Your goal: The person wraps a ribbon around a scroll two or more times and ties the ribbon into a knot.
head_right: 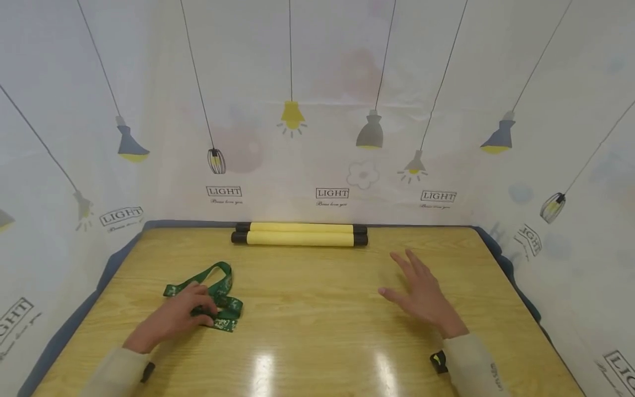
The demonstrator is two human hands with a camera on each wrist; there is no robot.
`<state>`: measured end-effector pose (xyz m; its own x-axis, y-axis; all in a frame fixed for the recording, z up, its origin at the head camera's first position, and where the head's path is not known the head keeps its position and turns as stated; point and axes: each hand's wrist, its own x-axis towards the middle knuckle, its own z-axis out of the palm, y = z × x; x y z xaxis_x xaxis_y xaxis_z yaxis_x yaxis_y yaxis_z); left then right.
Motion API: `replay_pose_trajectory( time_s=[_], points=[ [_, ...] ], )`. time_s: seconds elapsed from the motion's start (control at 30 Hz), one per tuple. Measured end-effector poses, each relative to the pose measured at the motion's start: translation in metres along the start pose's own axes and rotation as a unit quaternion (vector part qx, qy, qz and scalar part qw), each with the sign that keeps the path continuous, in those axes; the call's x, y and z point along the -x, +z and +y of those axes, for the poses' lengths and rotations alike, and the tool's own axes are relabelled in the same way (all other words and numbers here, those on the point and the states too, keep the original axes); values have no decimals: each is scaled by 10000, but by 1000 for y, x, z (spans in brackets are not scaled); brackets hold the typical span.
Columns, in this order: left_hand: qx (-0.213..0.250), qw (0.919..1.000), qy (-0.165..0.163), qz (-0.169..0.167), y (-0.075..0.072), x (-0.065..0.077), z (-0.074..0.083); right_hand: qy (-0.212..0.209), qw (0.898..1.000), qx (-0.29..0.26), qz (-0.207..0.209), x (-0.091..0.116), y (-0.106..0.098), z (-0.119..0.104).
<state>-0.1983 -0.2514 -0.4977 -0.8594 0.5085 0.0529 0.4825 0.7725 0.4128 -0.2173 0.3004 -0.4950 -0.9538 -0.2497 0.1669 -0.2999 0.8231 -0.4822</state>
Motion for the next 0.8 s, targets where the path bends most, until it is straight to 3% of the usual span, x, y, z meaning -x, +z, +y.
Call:
replay_pose_trajectory(
  time_s=[0.2, 0.47, 0.67, 0.8],
  points=[
    [-80, 9999, 41, -113, 3, -1, 3, 76, 9998, -144, -93, 2, 4, -5],
    [-301, 9993, 163, 124, -2, -8, 1, -61, 9998, -162, -28, -4, 1, -5],
    [-547, 9934, 677, 752, -2, -4, 4, -45, 9997, -230, -81, -2, 3, -6],
    [-536, 9889, 758, 1156, -3, -3, 8, -73, 9996, -259, -127, 0, 6, -7]
  ],
)
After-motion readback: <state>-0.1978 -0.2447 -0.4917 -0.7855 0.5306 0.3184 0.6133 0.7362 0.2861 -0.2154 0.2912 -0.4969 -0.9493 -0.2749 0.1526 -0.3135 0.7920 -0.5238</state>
